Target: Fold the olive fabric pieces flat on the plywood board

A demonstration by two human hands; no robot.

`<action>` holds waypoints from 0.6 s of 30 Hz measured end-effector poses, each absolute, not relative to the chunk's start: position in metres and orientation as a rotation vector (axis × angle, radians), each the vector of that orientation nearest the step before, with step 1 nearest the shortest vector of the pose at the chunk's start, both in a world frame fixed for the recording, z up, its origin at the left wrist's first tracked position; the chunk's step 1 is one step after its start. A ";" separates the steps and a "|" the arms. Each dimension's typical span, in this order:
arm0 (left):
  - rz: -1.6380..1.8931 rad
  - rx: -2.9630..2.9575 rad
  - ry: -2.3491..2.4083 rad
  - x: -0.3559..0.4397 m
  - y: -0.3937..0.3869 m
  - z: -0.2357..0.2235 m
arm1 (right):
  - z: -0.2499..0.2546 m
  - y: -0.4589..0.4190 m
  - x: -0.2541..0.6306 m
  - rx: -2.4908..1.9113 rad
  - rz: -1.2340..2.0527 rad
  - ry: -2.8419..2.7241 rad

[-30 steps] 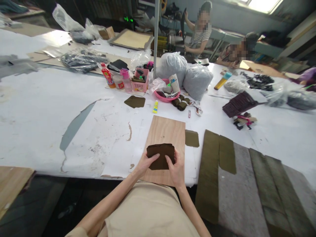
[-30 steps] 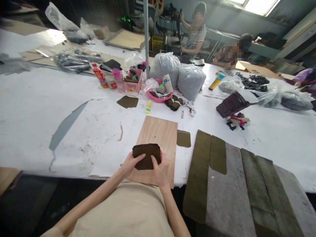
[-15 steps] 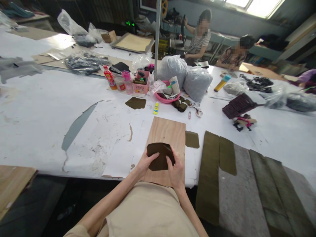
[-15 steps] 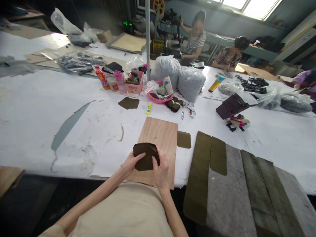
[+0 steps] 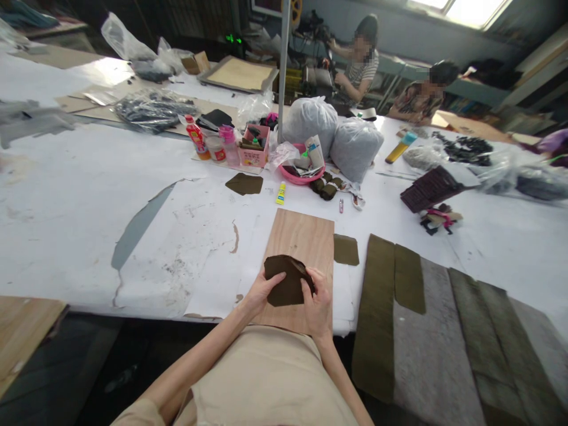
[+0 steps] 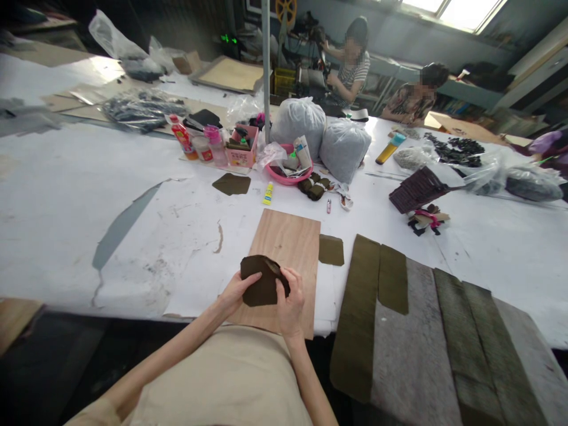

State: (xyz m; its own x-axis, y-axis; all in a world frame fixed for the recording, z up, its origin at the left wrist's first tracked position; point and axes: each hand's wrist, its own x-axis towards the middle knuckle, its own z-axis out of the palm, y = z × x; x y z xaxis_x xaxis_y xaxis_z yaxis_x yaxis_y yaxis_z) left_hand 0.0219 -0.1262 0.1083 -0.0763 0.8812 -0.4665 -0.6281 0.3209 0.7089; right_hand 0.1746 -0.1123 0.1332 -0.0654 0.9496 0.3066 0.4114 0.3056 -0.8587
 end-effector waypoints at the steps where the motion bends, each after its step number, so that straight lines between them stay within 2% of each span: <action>1: 1.277 0.302 1.054 0.022 -0.126 0.108 | 0.133 -0.113 0.174 -1.265 0.739 -1.635; 6: 1.258 0.302 1.052 0.022 -0.127 0.104 | 0.129 -0.114 0.175 -1.286 0.831 -1.529; 13: 1.228 0.429 1.043 0.020 -0.130 0.103 | 0.127 -0.107 0.177 -1.335 1.231 -1.408; 18: 1.193 0.497 0.937 0.019 -0.130 0.108 | 0.117 -0.106 0.178 -1.293 1.373 -1.174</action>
State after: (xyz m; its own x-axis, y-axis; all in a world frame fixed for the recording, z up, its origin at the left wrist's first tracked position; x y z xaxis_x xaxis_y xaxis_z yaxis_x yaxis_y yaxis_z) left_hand 0.0188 -0.1304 0.1080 0.0744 0.9344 -0.3483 -0.5597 0.3282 0.7610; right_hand 0.1779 -0.1057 0.1170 -0.0622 0.9856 -0.1573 0.0025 -0.1574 -0.9875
